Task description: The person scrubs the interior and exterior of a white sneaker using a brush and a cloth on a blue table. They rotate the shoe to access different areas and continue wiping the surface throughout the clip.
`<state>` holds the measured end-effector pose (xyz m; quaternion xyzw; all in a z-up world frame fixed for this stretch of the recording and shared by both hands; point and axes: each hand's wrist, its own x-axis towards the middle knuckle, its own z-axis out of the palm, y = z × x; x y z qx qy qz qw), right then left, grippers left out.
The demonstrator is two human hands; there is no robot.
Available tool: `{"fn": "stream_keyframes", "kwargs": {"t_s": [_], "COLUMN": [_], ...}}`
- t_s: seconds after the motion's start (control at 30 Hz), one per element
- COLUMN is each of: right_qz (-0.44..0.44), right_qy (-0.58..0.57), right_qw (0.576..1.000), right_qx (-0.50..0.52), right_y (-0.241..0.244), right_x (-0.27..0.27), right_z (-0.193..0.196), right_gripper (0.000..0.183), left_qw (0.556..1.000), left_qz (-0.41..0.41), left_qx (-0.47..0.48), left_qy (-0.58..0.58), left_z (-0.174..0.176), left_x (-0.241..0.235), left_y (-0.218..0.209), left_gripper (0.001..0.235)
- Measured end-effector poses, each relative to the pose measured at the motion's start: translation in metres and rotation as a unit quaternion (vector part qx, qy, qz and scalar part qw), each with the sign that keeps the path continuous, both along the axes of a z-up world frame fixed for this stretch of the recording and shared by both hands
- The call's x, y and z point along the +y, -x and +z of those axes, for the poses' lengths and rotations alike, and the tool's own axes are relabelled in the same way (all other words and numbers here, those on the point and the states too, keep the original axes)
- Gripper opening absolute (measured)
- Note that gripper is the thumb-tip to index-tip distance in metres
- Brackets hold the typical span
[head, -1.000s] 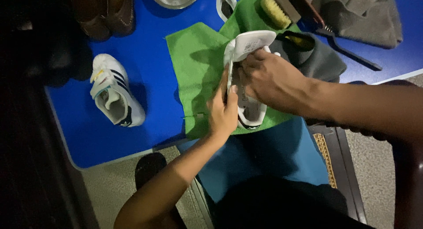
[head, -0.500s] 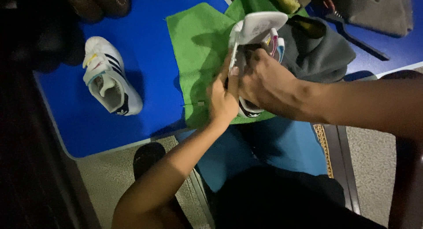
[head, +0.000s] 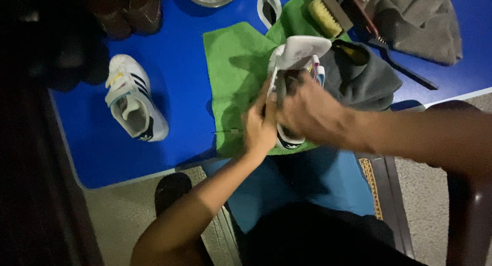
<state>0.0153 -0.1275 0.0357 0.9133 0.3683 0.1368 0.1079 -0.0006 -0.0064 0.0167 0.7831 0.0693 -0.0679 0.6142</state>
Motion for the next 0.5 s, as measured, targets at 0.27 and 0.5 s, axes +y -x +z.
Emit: {"fn": "stream_keyframes", "kwargs": {"t_s": [0.27,0.5], "right_qz": [-0.002,-0.014], "right_qy": [0.000,0.003], "right_qw": [1.000,0.999], "right_qx": [0.015,0.045], "right_y": [0.016,0.019], "right_x": [-0.003,-0.004], "right_z": [-0.002,-0.010], "right_gripper": [0.017,0.018], "left_qw": [0.999,0.997], "left_qz": [0.028,0.057], "left_qx": [0.033,0.043], "left_qy": [0.012,0.026], "left_z": [-0.006,-0.036], "left_x": [0.001,0.002], "left_y": [-0.010,-0.007], "left_gripper": [0.044,0.044]}}
